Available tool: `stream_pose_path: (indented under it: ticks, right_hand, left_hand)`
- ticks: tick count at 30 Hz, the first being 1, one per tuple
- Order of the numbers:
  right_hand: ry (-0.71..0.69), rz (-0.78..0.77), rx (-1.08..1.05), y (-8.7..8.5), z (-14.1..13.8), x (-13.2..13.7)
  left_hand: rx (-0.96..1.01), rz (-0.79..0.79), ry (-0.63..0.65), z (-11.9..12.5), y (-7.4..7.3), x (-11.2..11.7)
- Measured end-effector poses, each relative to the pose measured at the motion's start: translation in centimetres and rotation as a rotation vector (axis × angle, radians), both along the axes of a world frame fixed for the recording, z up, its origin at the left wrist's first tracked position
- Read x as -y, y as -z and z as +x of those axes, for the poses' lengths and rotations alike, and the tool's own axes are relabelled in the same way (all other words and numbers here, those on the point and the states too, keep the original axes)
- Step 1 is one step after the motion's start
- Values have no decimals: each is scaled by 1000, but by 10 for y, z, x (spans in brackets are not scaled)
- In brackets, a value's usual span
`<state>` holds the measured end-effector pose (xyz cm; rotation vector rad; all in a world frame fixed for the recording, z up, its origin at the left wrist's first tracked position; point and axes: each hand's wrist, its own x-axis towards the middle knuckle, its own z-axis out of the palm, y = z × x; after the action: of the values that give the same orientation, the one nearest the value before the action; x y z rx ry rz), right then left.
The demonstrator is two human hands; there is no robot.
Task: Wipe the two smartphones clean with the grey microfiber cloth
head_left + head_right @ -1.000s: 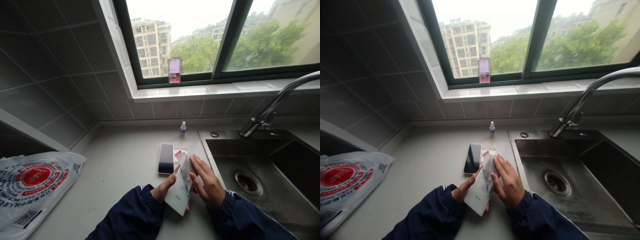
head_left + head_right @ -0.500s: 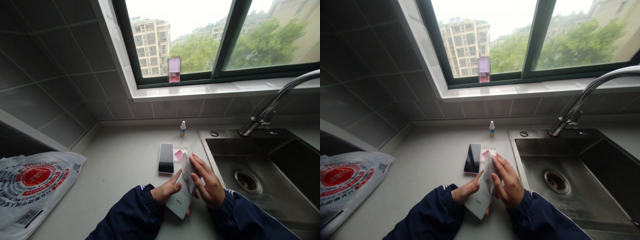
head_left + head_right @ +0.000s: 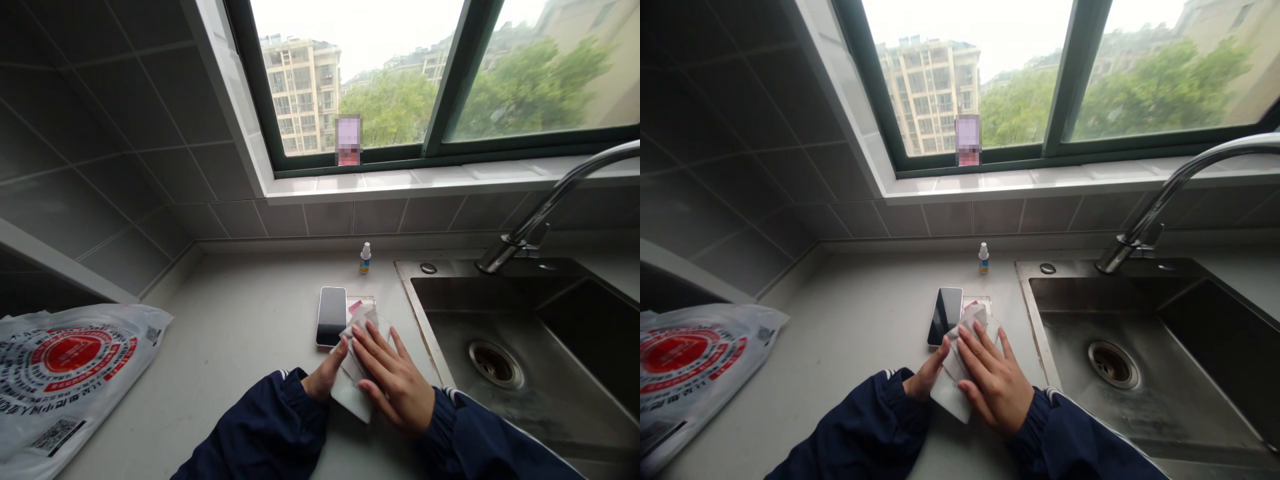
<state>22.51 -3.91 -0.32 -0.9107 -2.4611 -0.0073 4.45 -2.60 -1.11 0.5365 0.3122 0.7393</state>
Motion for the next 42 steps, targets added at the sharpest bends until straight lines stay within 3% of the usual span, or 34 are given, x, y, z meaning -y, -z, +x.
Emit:
stream_pose_path:
  ticks: [3,7,13,23,33,42]
  right_hand:
    - [-38,-2,-20,-4,-9,11]
    - [-153,23,-43,-7,-16,19]
    - [-274,105,-120,-7,-15,17]
    - [-186,110,-242,-2,-15,16]
    - [-181,73,-272,-2,-19,29]
    - [-82,110,-338,-4,-23,28]
  left_hand:
    - [73,-77,-43,0,1,0]
    - [105,-167,-8,-2,-2,-1]
    - [143,-258,-203,-2,-10,-3]
    - [114,-133,-169,0,-11,-2]
    - [-32,-63,-52,6,11,6]
    - [-20,-135,-117,9,-5,7]
